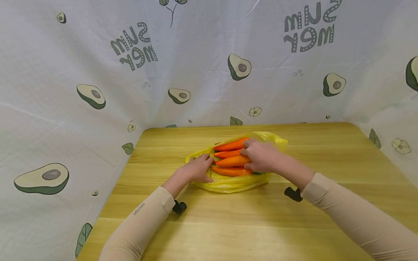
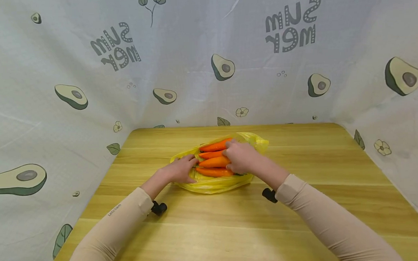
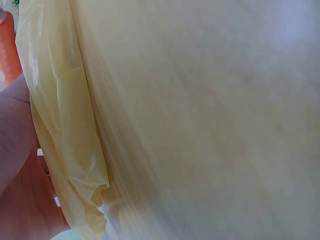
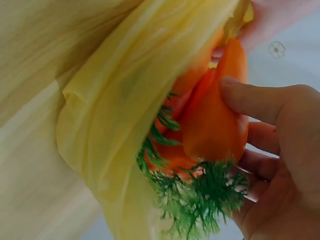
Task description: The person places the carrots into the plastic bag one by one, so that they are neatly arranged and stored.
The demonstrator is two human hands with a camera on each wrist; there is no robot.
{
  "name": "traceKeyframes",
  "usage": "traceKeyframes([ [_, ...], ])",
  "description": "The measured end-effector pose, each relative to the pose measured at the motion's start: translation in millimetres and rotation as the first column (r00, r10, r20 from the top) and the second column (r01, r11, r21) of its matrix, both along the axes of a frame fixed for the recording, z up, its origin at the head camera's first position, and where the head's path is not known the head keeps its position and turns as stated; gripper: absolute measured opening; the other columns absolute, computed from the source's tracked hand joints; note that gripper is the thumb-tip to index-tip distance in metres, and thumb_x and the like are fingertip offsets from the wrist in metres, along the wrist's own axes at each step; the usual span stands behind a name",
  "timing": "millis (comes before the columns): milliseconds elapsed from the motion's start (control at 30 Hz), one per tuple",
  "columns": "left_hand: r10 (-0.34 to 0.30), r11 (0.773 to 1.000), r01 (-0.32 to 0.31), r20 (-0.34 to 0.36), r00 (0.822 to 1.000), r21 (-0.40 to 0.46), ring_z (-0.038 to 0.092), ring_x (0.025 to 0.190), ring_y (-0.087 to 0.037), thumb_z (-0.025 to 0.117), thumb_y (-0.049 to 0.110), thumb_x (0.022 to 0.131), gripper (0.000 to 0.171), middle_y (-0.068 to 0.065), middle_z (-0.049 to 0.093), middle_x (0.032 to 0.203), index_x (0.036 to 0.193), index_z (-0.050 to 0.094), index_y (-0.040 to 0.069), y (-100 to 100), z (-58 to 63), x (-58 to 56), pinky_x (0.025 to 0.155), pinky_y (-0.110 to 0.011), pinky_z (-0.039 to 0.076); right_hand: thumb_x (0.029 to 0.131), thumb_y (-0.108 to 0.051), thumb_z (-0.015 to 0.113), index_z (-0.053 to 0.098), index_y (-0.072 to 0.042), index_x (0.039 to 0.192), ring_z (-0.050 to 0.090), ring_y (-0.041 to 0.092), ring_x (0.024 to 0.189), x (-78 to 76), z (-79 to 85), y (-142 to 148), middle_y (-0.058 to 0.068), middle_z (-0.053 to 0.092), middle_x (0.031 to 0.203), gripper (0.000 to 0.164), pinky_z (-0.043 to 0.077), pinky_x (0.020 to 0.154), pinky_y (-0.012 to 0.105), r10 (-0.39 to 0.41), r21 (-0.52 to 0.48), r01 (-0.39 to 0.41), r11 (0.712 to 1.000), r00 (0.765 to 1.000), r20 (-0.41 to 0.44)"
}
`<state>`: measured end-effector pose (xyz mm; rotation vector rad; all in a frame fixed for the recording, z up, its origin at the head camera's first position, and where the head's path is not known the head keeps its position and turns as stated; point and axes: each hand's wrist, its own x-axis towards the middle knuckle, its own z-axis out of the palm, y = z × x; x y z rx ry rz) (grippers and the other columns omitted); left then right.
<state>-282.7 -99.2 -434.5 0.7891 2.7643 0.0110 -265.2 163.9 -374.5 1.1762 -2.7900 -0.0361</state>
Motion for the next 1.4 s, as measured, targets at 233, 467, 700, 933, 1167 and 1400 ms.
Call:
traceKeyframes([
  [233,0.0,1.0,0.0,0.009,1.0,0.0,0.034,0.148,-0.028,0.072,0.054,0.089,0.08,-0.011,0.033,0.16,0.152,0.041,0.015,1.2,-0.5,1.1,0.115,-0.064,0.032,0.077,-0.02,0.084,0.075,-0.012,0.092,0.062,0.028,0.094,4.3,-9.5,0.5,0.001,0.072,0.09,0.019,0.056,0.069,0.038,0.01,0.004,-0.009,1.0,0.998,-0.055],
  [467,0.015,1.0,-0.015,0.016,1.0,0.006,0.034,0.148,-0.029,0.072,0.053,0.089,0.08,-0.012,0.032,0.161,0.152,0.041,0.015,-0.5,1.8,2.6,0.116,-0.063,0.03,0.076,-0.017,0.082,0.077,-0.011,0.102,0.062,0.028,0.098,3.7,-13.3,-0.8,0.0,0.076,0.099,0.027,0.055,0.081,0.041,0.062,-0.021,-0.065,0.998,0.991,-0.117],
  [700,0.004,1.0,-0.004,0.011,1.0,0.021,0.035,0.147,-0.028,0.072,0.053,0.089,0.078,-0.012,0.034,0.159,0.151,0.043,0.015,-4.0,-2.1,2.6,0.117,-0.064,0.028,0.076,-0.021,0.085,0.076,-0.01,0.103,0.062,0.028,0.095,6.3,-14.9,-1.0,0.003,0.073,0.1,0.03,0.056,0.077,0.043,0.033,-0.041,-0.037,0.998,0.995,-0.094],
  [933,0.0,1.0,0.0,-0.002,1.0,0.024,0.036,0.146,-0.028,0.07,0.059,0.088,0.081,-0.012,0.036,0.158,0.151,0.044,0.014,-4.1,-5.1,0.0,0.117,-0.062,0.029,0.081,-0.02,0.082,0.077,-0.012,0.104,0.064,0.028,0.099,9.7,-12.3,4.6,0.0,0.075,0.103,0.025,0.054,0.082,0.042,0.033,-0.114,-0.042,0.993,0.996,-0.08],
  [1167,0.018,0.996,-0.019,0.013,1.0,0.083,0.033,0.149,-0.03,0.066,0.067,0.087,0.089,-0.013,0.032,0.163,0.154,0.042,0.013,-5.2,-1.2,3.8,0.119,-0.056,0.03,0.086,-0.023,0.081,0.075,-0.005,0.113,0.061,0.028,0.098,21.2,-5.2,27.1,0.012,0.068,0.109,0.034,0.056,0.083,0.044,-0.049,-0.258,0.018,0.966,0.992,-0.115],
  [1400,0.028,0.958,-0.023,-0.012,1.0,0.285,0.037,0.147,-0.034,0.07,0.059,0.088,0.083,-0.014,0.032,0.162,0.151,0.046,0.01,-23.5,15.2,19.0,0.118,-0.049,0.035,0.086,-0.016,0.08,0.074,-0.003,0.112,0.055,0.032,0.103,29.2,-0.1,69.6,0.015,0.066,0.112,0.029,0.049,0.09,0.052,-0.136,-0.453,0.032,0.891,0.971,-0.199],
])
